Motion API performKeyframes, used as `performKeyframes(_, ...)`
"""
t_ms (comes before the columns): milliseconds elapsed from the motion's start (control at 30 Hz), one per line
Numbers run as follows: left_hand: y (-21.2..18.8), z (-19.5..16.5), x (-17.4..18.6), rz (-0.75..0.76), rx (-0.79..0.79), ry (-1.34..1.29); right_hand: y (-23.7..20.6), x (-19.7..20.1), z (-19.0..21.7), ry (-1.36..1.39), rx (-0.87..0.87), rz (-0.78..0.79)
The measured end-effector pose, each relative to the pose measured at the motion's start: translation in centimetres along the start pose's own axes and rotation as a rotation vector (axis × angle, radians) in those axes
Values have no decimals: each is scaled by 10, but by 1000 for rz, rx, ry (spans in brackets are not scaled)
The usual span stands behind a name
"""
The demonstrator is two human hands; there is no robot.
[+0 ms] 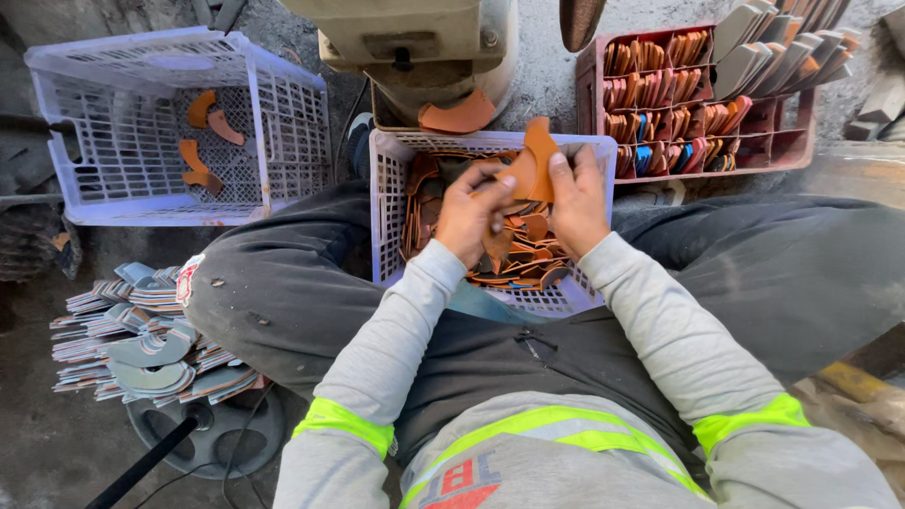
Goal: The person sits on the floor and sorts orange sandpaper pieces from a white basket, placing them into a red crate. The person handles the pieces by hand, picking them up and arranging them in the crate.
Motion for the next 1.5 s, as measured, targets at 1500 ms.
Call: performKeyframes(1500, 24, -54, 19, -28, -106, -67, -49, -65, 97, -737, 471, 220)
Point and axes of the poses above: each hand's wrist, its own y-axis towards the middle knuckle, its own x-axis out of the back of the hand, z = x × y, the point moved 9 cm from there along y, towards the middle knuckle, and after that the axes turned 14 degrees about -x, right-handed, at the moved point
